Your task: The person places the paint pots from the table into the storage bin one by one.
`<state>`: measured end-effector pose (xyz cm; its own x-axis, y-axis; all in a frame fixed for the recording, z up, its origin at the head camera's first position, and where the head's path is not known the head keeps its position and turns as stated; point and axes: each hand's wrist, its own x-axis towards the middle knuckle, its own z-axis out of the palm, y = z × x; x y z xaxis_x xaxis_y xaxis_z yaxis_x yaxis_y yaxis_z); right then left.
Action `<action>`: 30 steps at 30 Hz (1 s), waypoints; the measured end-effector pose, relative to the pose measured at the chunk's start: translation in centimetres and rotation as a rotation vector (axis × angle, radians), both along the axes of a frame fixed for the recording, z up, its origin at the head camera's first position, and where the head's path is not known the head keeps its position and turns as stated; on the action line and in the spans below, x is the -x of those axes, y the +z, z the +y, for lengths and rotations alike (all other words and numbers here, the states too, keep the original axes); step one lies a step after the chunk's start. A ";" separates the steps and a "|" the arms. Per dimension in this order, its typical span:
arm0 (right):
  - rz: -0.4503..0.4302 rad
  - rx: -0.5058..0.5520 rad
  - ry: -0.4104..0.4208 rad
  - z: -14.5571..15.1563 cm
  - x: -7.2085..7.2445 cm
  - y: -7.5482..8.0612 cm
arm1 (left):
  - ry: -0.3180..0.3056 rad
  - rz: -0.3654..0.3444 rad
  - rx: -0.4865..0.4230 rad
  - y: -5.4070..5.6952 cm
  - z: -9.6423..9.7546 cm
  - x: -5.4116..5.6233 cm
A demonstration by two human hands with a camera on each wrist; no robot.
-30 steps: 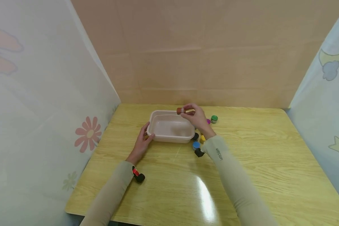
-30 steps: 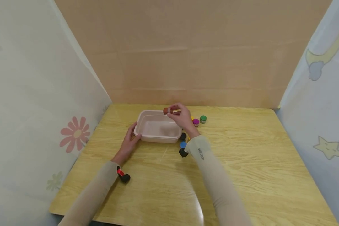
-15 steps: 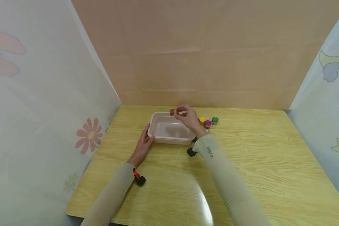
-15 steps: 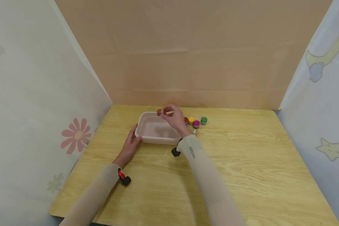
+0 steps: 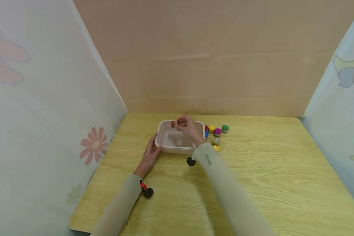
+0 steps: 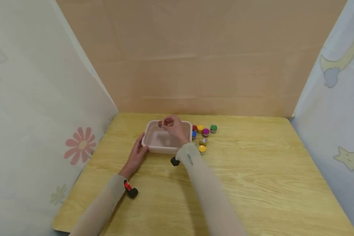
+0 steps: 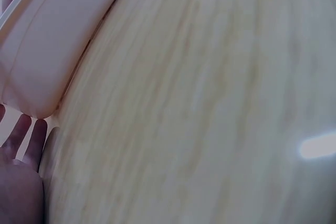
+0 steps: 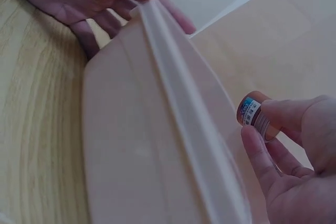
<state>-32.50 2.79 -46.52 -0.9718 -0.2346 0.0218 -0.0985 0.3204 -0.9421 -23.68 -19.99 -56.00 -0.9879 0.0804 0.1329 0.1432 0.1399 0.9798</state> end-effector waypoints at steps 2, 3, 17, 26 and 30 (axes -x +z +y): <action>-0.012 0.006 0.011 -0.4 0.0 -0.3 | -0.002 -0.002 0.003 0.1 0.0 0.0; -0.014 0.003 0.013 -0.6 0.1 -0.5 | 0.001 -0.006 0.004 0.1 0.0 0.0; -0.047 -0.133 0.014 -1.9 1.1 -2.1 | 0.010 -0.018 0.009 0.4 0.2 -0.3; 0.004 -0.179 0.008 -2.9 1.4 -3.2 | -0.014 -0.043 -0.013 0.7 0.0 -0.2; 0.015 -0.186 0.008 -3.3 1.3 -3.4 | -0.031 -0.044 -0.014 2.1 0.2 -0.8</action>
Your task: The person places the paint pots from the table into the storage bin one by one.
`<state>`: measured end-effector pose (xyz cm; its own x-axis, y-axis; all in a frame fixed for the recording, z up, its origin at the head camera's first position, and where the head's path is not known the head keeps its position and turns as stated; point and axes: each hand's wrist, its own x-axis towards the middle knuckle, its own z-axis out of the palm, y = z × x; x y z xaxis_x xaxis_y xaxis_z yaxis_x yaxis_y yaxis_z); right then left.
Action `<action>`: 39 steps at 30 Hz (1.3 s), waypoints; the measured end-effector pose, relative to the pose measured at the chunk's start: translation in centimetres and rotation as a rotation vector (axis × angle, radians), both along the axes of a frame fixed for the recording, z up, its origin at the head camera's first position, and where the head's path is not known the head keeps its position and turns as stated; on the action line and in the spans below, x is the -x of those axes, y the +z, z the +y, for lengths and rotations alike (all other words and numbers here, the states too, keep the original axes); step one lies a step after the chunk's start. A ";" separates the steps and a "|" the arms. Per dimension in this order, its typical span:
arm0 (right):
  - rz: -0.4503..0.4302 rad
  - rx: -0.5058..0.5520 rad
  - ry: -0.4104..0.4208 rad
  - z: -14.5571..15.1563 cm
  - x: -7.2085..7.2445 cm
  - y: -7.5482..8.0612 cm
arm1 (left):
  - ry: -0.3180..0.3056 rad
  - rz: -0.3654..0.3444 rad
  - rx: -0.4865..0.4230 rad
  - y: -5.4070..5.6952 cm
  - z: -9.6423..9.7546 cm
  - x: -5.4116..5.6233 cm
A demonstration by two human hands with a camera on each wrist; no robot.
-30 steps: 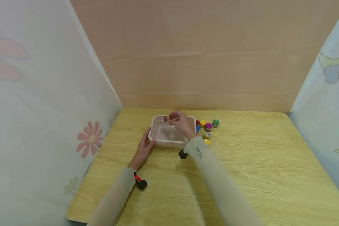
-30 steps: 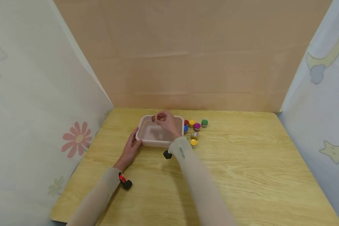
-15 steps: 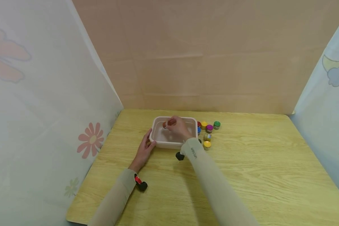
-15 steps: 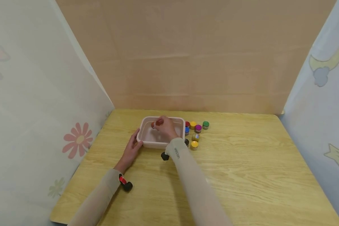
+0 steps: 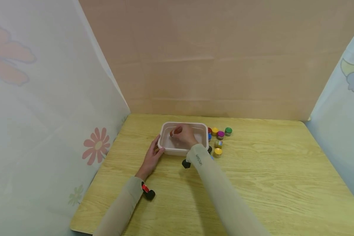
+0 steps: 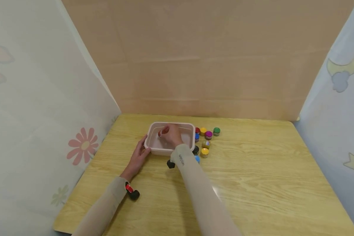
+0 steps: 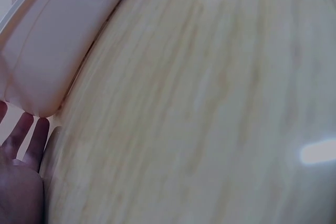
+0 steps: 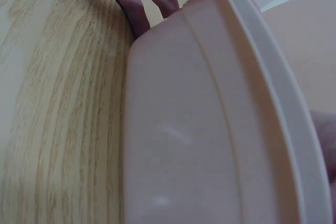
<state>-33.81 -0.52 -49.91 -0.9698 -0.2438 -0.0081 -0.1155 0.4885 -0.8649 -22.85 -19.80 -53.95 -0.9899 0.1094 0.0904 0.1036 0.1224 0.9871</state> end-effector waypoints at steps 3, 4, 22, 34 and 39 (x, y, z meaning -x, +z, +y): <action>-0.008 -0.001 0.001 -0.1 -0.3 0.1 | -0.010 0.010 0.003 1.0 0.2 -0.6; -0.009 -0.007 0.001 -0.2 -0.4 0.1 | -0.011 0.013 0.002 1.2 0.3 -0.7; -0.009 -0.051 0.040 -0.5 -0.3 0.2 | 0.018 0.035 -0.011 -1.7 -0.3 0.7; -0.087 -0.070 0.044 -0.2 -0.3 0.3 | 0.027 0.059 -0.002 -2.4 -0.2 0.8; -0.086 -0.058 0.041 0.1 0.0 0.1 | 0.024 0.056 -0.006 -2.6 -0.5 1.0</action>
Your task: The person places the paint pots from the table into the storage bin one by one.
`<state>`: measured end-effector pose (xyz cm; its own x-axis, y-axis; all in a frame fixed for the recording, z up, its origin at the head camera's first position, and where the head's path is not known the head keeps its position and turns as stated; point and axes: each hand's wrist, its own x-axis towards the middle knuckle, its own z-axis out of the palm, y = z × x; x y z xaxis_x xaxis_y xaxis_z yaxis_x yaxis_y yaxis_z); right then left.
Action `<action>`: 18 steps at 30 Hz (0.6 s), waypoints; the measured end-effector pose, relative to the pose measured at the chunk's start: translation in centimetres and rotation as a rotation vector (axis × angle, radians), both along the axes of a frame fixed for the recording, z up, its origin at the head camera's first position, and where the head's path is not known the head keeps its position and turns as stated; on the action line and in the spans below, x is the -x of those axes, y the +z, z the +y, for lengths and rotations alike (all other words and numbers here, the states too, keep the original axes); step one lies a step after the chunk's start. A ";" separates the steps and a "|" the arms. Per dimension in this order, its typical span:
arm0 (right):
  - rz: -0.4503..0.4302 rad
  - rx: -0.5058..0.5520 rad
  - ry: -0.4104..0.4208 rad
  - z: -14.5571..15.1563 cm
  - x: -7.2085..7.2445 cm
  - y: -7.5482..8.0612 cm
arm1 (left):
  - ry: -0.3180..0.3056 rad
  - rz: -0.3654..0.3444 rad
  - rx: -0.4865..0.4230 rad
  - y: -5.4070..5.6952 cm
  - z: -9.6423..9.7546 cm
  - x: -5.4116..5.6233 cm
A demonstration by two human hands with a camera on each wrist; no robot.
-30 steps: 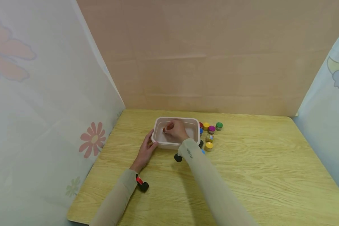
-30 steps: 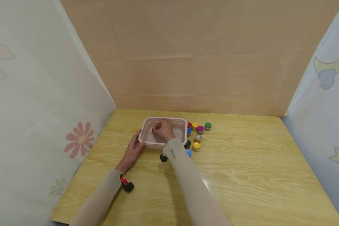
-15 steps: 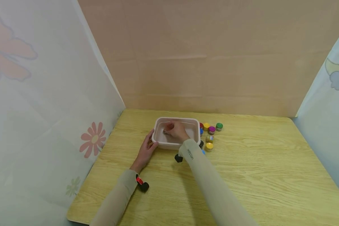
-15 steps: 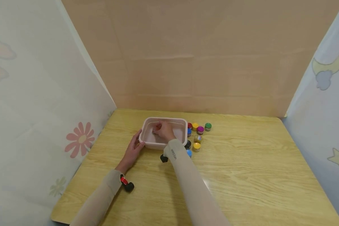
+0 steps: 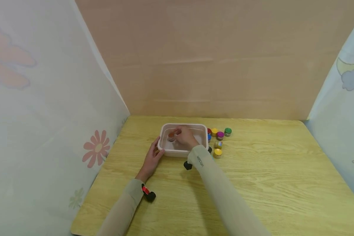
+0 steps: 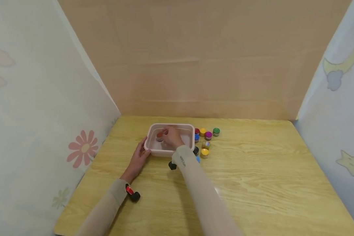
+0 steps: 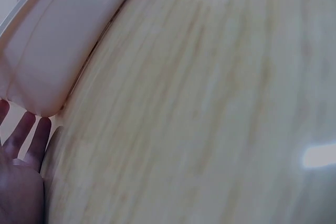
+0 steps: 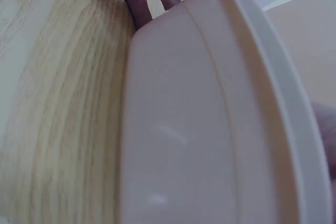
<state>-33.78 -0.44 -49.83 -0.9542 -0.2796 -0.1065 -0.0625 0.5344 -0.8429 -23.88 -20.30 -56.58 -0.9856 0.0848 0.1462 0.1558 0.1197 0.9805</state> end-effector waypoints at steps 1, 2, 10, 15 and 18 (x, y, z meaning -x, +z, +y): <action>0.006 0.001 0.000 0.2 0.1 -0.1 | -0.001 -0.002 -0.003 -0.1 0.0 0.1; 0.015 0.001 0.008 0.4 0.2 -0.1 | -0.001 -0.005 -0.006 -0.1 0.0 0.1; 0.082 0.004 0.087 2.8 -0.2 2.6 | -0.002 -0.053 -0.025 0.3 -0.1 0.1; 0.140 -0.011 0.098 5.6 -0.7 4.2 | -0.010 -0.060 -0.020 2.0 0.2 -0.9; 0.149 0.003 0.072 7.7 -0.8 5.0 | -0.016 -0.059 -0.020 2.8 0.3 -1.4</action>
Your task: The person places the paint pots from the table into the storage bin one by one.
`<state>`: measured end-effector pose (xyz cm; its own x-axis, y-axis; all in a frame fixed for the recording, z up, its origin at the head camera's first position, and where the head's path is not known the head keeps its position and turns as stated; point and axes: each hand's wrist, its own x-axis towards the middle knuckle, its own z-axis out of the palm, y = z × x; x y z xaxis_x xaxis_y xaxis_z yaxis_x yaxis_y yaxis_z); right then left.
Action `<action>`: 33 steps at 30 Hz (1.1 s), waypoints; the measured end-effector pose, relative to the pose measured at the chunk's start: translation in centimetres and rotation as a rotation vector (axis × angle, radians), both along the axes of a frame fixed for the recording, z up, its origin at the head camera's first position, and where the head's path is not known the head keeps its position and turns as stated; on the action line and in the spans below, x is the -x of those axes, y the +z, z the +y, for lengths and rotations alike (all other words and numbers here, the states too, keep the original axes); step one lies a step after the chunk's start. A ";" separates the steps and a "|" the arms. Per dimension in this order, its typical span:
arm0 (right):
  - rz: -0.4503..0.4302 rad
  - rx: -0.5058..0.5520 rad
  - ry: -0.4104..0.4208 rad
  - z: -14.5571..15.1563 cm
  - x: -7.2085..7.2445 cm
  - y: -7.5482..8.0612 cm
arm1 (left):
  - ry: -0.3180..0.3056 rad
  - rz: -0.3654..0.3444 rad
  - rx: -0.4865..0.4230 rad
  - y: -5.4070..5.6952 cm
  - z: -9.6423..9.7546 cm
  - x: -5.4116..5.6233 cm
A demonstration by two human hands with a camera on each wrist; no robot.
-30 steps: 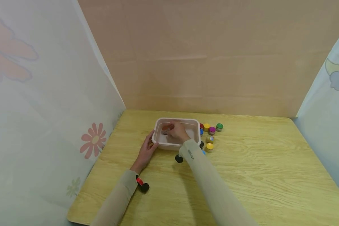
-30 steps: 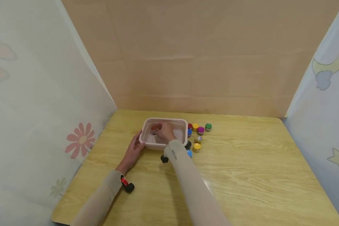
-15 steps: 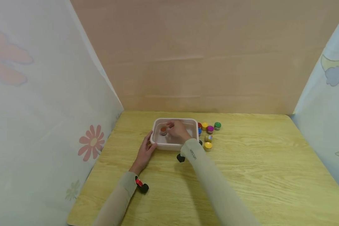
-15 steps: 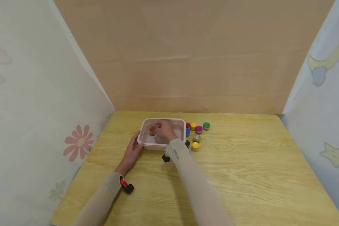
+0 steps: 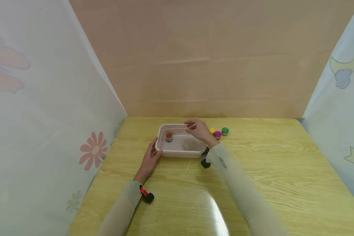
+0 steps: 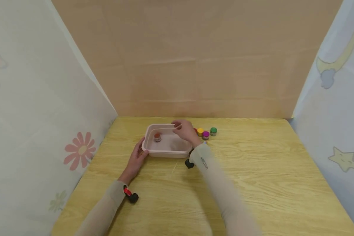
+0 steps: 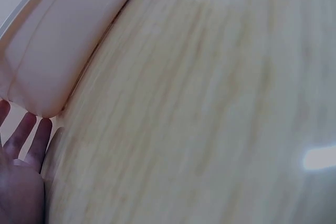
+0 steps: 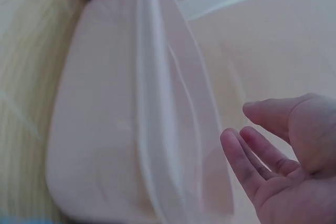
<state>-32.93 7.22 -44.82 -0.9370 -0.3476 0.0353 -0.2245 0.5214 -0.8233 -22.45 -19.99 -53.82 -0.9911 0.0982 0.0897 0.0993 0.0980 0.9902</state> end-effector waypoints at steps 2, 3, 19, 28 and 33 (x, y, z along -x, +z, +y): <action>-0.005 0.013 -0.023 1.5 -0.1 0.5 | -0.004 0.002 -0.006 0.0 -0.1 0.0; -0.005 0.017 -0.033 2.2 -0.1 0.7 | -0.006 0.002 -0.010 -0.1 -0.1 0.1; 0.026 -0.009 -0.203 13.7 1.0 -1.2 | -0.010 -0.007 -0.008 -0.2 -0.4 0.2; -0.050 0.005 -0.244 15.6 0.5 -4.1 | 0.013 0.052 0.011 -2.9 -0.9 1.3; -0.080 -0.042 -0.253 16.0 0.7 -5.7 | 0.011 0.039 0.002 -2.8 -0.8 1.0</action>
<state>-33.67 23.18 -50.54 -0.9935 -0.1011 -0.0521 -0.0173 0.5868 -0.8096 -23.43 -20.79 -56.59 -0.9880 0.0872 0.1278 0.1364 0.1017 0.9854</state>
